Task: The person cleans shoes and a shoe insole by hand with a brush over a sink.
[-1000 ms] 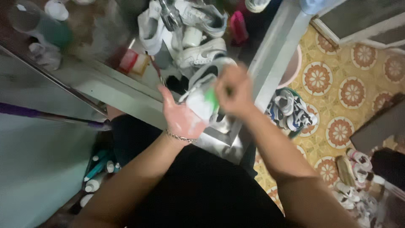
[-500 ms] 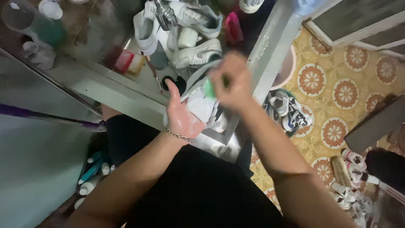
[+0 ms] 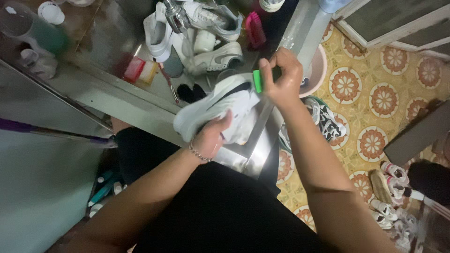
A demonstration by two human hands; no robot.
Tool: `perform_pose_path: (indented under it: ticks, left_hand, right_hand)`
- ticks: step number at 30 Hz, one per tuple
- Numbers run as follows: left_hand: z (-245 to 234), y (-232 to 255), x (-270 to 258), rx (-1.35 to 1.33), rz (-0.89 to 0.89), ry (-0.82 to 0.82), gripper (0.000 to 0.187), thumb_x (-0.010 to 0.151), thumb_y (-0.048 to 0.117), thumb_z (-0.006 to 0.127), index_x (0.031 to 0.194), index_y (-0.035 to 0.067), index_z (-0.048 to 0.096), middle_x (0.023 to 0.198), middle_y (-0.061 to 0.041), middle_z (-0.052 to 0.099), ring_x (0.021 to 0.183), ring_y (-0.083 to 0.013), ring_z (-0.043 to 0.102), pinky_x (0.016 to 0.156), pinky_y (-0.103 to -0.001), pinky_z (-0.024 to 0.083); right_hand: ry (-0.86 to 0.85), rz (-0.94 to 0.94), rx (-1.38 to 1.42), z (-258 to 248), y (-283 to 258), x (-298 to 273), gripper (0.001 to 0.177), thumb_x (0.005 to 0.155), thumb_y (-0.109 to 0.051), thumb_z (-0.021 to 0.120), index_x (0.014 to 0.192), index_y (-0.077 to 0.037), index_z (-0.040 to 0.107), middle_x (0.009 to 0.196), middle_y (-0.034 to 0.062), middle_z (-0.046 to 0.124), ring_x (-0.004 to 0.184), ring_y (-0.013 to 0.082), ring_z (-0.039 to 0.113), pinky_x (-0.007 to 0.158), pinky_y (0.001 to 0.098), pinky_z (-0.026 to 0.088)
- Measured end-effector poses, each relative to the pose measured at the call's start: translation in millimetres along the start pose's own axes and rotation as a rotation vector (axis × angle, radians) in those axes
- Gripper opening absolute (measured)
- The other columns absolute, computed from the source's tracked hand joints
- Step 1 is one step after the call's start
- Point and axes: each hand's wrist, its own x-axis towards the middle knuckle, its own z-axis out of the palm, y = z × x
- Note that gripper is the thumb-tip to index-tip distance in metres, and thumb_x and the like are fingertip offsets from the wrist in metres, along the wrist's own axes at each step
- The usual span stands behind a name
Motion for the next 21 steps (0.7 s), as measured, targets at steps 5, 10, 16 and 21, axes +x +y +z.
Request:
perform_pose_path:
  ticks: [5, 10, 16, 21]
  left_hand:
    - [9.8, 17.1, -12.9, 0.943, 0.024, 0.018, 0.052, 0.092, 0.058, 0.103, 0.081, 0.008, 0.094, 0.084, -0.007, 0.090, 0.088, -0.0278, 0.092, 0.106, -0.045, 0.073]
    - [-1.1, 1.5, -15.5, 0.982, -0.084, 0.012, 0.053, 0.093, 0.053, 0.102, 0.097, 0.002, 0.095, 0.100, -0.014, 0.092, 0.106, -0.0315, 0.091, 0.113, -0.043, 0.072]
    - [-43.2, -18.5, 14.1, 1.059, -0.174, 0.004, 0.080, 0.080, 0.058, 0.106, 0.124, -0.007, 0.092, 0.131, -0.023, 0.091, 0.140, -0.0382, 0.085, 0.129, -0.047, 0.061]
    - [-44.1, -23.8, 33.2, 1.049, -0.172, -0.064, 0.163, 0.049, 0.080, 0.095, 0.185, 0.002, 0.051, 0.194, -0.009, 0.057, 0.181, -0.0263, 0.050, 0.149, -0.039, 0.036]
  right_hand:
    - [-0.022, 0.091, 0.178, 54.3, -62.3, -20.7, 0.035, 0.119, -0.018, 0.081, 0.088, -0.008, 0.067, 0.078, 0.0120, 0.062, 0.071, 0.0417, 0.067, 0.074, 0.0509, 0.054]
    - [-0.025, 0.142, 0.115, 13.5, 1.1, -29.0, 0.036, 0.126, -0.006, 0.078, 0.091, -0.004, 0.069, 0.082, 0.0155, 0.065, 0.073, 0.0411, 0.066, 0.077, 0.0502, 0.052]
    - [-0.139, 0.118, 0.100, 40.3, -68.8, -10.3, 0.033, 0.116, -0.012, 0.077, 0.084, -0.013, 0.070, 0.078, 0.0112, 0.066, 0.073, 0.0405, 0.071, 0.074, 0.0498, 0.056]
    - [-0.097, 0.319, -0.207, 29.5, -8.5, -22.1, 0.047, 0.130, -0.031, 0.075, 0.088, -0.013, 0.061, 0.087, 0.0055, 0.062, 0.081, 0.0282, 0.062, 0.076, 0.0479, 0.045]
